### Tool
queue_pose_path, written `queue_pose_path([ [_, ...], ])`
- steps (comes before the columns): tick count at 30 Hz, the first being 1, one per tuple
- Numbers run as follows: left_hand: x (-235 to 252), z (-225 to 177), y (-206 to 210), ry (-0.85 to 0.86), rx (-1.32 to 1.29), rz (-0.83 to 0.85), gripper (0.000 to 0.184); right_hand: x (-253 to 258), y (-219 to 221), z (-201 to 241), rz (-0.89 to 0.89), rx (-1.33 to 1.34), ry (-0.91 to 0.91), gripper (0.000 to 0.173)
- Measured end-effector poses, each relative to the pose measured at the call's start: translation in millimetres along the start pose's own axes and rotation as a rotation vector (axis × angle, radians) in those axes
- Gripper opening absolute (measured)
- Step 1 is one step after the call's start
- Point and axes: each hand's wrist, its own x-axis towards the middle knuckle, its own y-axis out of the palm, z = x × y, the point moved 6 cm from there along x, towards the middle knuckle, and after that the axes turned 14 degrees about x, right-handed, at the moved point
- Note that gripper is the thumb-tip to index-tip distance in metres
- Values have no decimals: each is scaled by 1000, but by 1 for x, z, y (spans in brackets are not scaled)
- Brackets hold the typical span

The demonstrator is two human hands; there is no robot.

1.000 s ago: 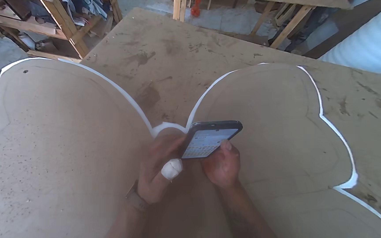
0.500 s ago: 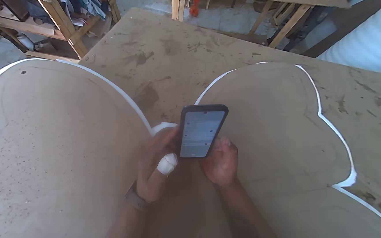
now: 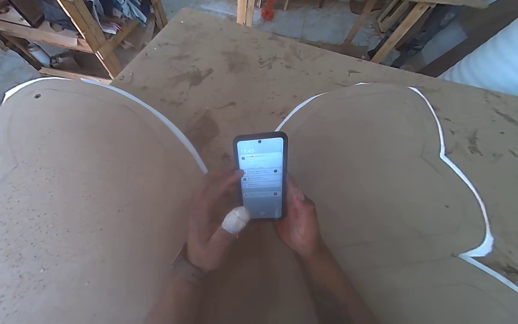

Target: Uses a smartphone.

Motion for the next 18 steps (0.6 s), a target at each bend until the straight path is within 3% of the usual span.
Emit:
queue_pose_path([
  [18,2,-2,-1,-52,180,-23,48,-1,5,-2,-16,-104,63,74],
])
